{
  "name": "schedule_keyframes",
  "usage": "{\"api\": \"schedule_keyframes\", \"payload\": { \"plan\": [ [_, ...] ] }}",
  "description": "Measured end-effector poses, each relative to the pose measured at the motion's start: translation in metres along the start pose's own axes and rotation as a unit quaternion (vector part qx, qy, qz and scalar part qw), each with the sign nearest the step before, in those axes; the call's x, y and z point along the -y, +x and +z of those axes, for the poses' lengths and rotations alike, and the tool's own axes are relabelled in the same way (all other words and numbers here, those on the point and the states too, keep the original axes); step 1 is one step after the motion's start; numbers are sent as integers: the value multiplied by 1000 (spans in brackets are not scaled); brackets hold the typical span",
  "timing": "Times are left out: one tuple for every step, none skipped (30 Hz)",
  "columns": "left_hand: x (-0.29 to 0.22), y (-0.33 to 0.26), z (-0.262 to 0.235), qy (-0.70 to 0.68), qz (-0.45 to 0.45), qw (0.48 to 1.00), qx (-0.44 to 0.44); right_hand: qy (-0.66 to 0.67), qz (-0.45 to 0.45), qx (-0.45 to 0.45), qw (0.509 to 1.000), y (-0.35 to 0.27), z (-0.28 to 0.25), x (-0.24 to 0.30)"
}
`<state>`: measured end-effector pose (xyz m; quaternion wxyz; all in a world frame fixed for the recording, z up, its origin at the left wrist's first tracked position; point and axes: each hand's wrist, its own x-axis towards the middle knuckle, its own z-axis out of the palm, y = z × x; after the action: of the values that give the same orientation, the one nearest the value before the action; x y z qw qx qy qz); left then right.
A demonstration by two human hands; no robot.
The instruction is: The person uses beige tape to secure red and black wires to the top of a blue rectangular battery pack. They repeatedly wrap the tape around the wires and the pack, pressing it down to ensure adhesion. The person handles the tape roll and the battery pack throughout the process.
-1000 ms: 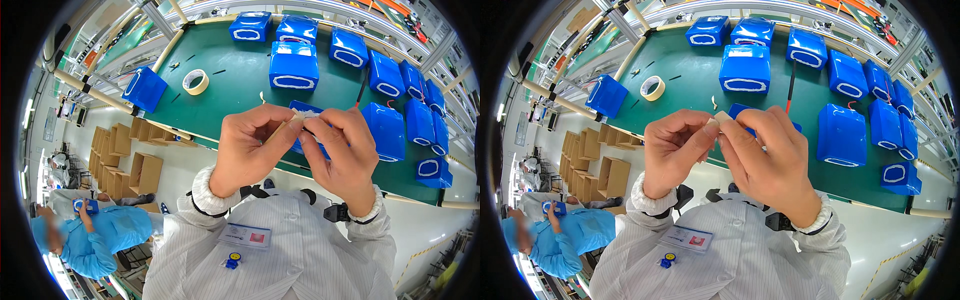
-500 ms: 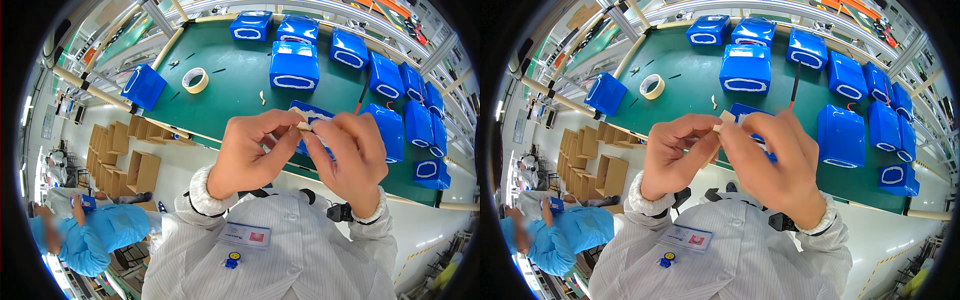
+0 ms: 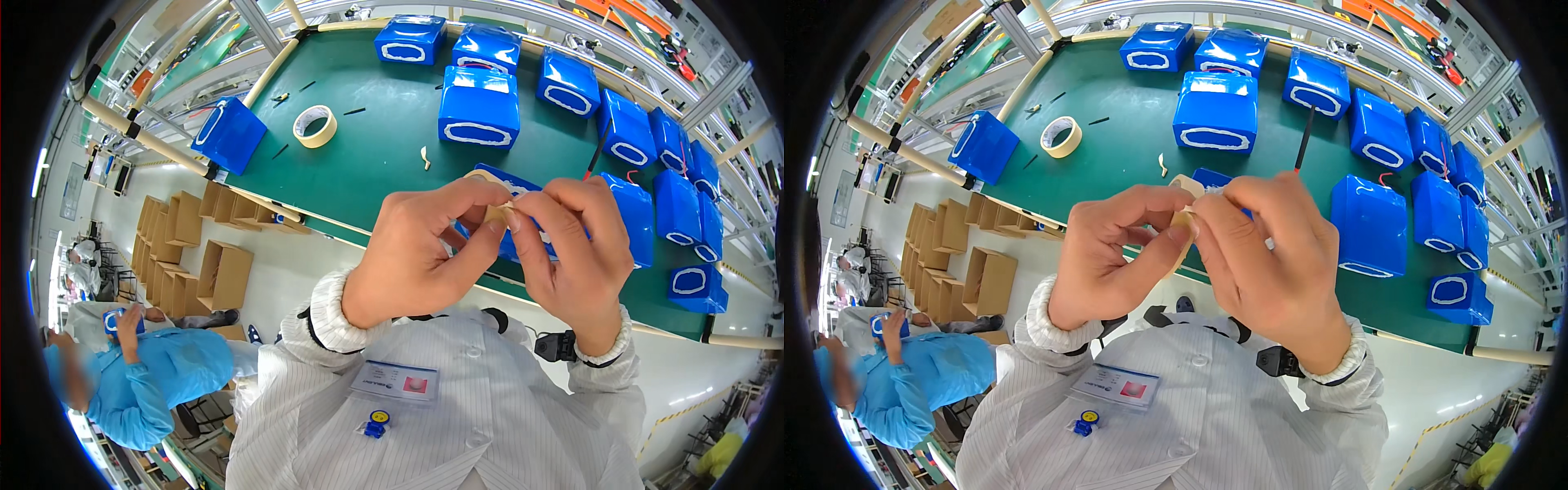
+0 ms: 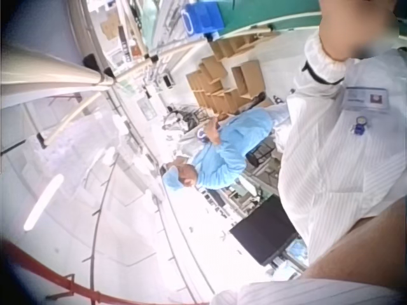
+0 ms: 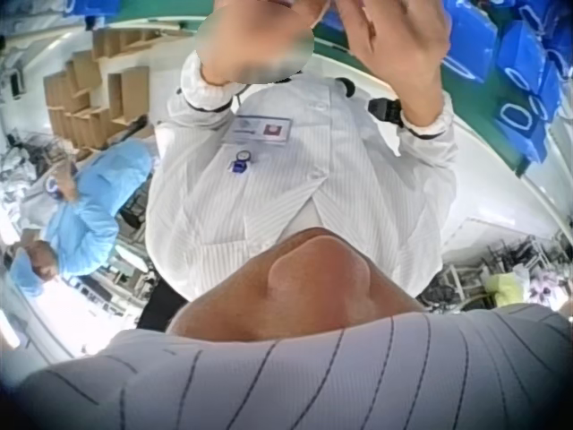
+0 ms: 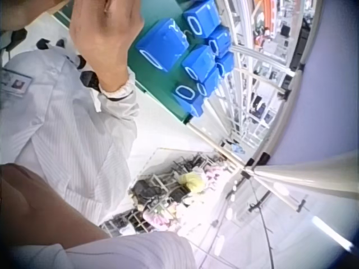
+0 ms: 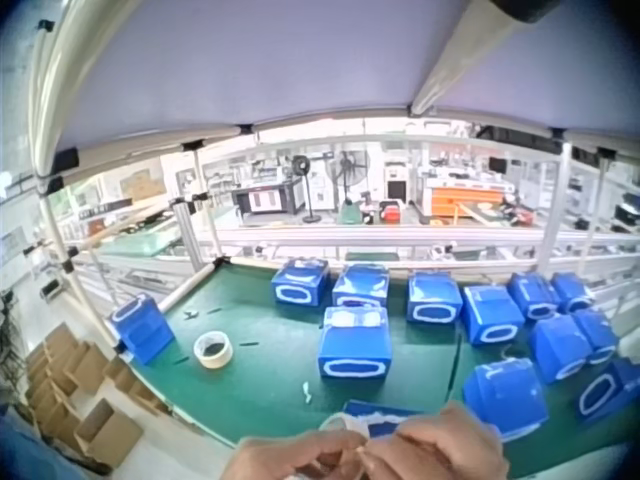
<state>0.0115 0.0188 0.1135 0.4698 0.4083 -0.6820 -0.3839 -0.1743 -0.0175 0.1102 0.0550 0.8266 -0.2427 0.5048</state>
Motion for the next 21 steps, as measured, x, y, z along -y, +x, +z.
{"api": "schedule_keyframes", "payload": {
  "plan": [
    [1,1,1,-6,9,1000,-14,-3,7,-16,1000,1,1,0],
    [4,1,4,-11,18,999,-27,-6,14,-32,999,1,2,0],
    [7,2,5,-17,27,999,-41,-16,-6,-29,999,-1,3,-1],
    [7,2,6,-21,26,999,-41,-26,-26,-26,999,-3,2,-4],
    [8,2,6,-25,24,999,-40,-36,-46,-23,998,-4,1,-6],
    [8,3,6,-30,23,999,-38,-38,-47,-19,998,-5,1,-6],
    [6,3,5,-26,14,999,-21,-39,-48,-14,998,-6,1,-7],
    [3,3,3,-22,4,1000,-3,-41,-48,-10,998,-6,0,-7],
    [2,2,1,-19,-5,1000,14,-23,-37,-1,999,-6,-1,-8],
    [2,2,0,-16,-4,1000,19,-5,-25,7,1000,-4,-3,-9],
    [3,1,-1,-13,-3,1000,25,13,-14,16,1000,-3,-5,-10],
    [4,1,0,-10,-3,999,31,15,-17,20,1000,-3,-5,-11],
    [4,2,0,-6,-5,1000,29,16,-20,25,999,-2,-6,-12],
    [3,2,1,-1,-7,1000,28,17,-23,30,999,-3,-6,-12],
    [1,2,2,3,-8,1000,26,12,-21,32,999,-3,-7,-12],
    [1,2,3,-1,-5,1000,26,7,-19,35,999,-3,-7,-11],
    [0,3,3,-5,-2,1000,25,3,-17,37,999,-3,-8,-10],
    [-1,3,4,-9,1,1000,24,-1,-20,40,999,-3,-8,-10],
    [-1,3,5,-8,8,1000,22,-4,-23,43,999,-3,-8,-10],
    [0,3,6,-8,14,1000,20,-7,-26,45,999,-3,-9,-11],
    [2,2,7,-6,20,1000,16,-9,-30,45,998,-3,-8,-10]
  ]
}}
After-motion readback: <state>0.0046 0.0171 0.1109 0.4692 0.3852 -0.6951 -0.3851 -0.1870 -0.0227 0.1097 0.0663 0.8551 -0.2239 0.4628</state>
